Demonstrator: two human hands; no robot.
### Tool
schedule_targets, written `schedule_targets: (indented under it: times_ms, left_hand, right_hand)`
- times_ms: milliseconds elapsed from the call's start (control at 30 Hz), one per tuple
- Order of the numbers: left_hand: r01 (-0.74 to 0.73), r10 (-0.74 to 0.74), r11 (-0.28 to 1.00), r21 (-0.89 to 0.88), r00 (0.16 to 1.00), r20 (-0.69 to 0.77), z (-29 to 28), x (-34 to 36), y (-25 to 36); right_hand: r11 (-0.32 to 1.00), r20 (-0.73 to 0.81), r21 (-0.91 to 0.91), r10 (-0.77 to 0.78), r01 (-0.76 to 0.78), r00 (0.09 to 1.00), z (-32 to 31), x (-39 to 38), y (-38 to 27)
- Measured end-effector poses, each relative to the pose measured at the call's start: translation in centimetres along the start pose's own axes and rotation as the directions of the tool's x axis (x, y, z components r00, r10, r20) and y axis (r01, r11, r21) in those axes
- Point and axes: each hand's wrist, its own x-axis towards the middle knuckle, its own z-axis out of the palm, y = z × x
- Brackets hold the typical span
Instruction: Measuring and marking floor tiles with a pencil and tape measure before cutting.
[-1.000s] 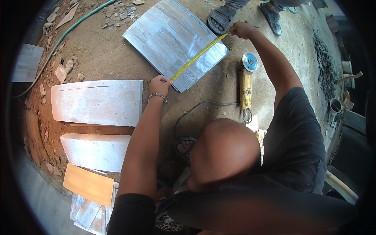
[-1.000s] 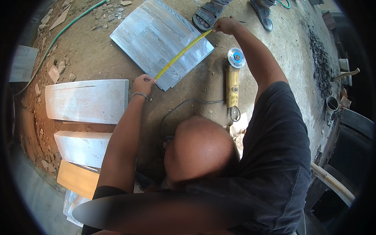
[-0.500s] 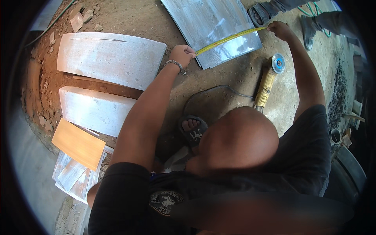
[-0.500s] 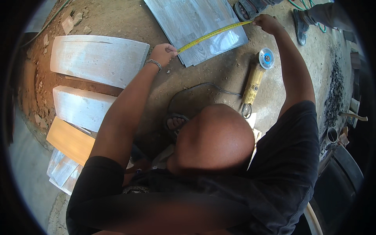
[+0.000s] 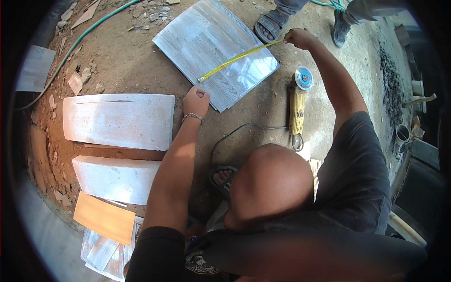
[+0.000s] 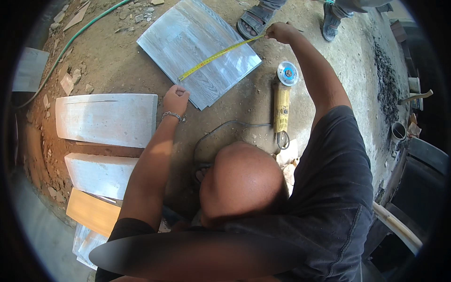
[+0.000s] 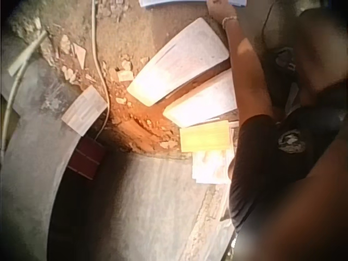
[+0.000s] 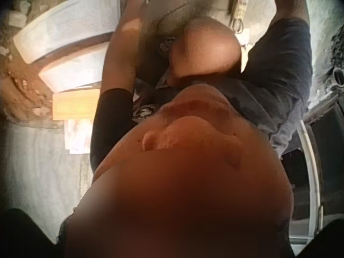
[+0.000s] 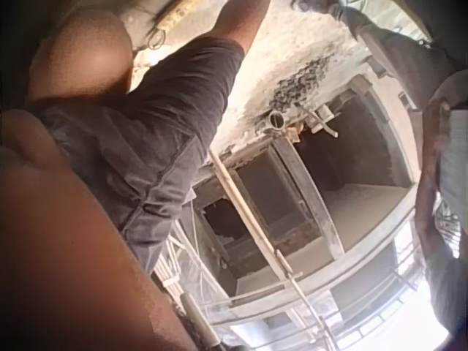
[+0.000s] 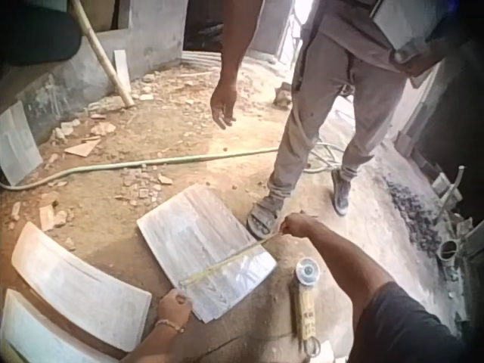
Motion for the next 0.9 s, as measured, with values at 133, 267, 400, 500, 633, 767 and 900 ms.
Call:
schedule_targets:
  times_ms: [133,267,400,500,633,767,900]
  left_hand:
    - [-0.113,0.193,0.971,0.208,0.888,-0.418,0.3,-0.2,-0.3]
    - [-0.167,0.205,0.976,0.139,0.919,-0.336,-0.6,-0.1,-1.0]
    - [-0.12,0.113,0.993,-0.008,0.953,-0.28,0.1,-0.4,-0.1]
    - [-0.111,0.114,0.993,0.027,0.956,-0.269,0.1,-0.6,-1.3]
    - [-0.109,0.101,0.994,-0.023,0.967,-0.235,0.0,-0.1,-1.4]
    - [-0.03,0.021,0.998,-0.055,0.987,-0.158,0.0,0.6,-1.1]
    - [-0.004,-0.005,0.998,-0.068,0.99,-0.139,-0.2,0.9,-1.4]
  right_hand:
    - [0.997,0.043,-0.006,-0.072,0.072,0.996,-0.3,-0.1,-1.7]
    - [0.992,-0.025,-0.027,-0.124,0.123,0.992,-0.3,-0.3,-1.9]
    - [0.995,0.016,-0.069,-0.074,0.075,0.997,-0.7,-0.6,-0.7]
    - [0.996,0.042,-0.031,-0.08,0.081,0.996,-0.4,0.2,-2.5]
    - [0.999,0.021,0.002,-0.037,0.037,0.999,0.0,0.6,-2.3]
    - [0.999,-0.016,0.021,-0.042,0.042,0.999,0.4,0.2,-1.4]
    - [0.996,0.007,0.071,-0.047,0.047,0.999,0.5,0.5,-1.6]
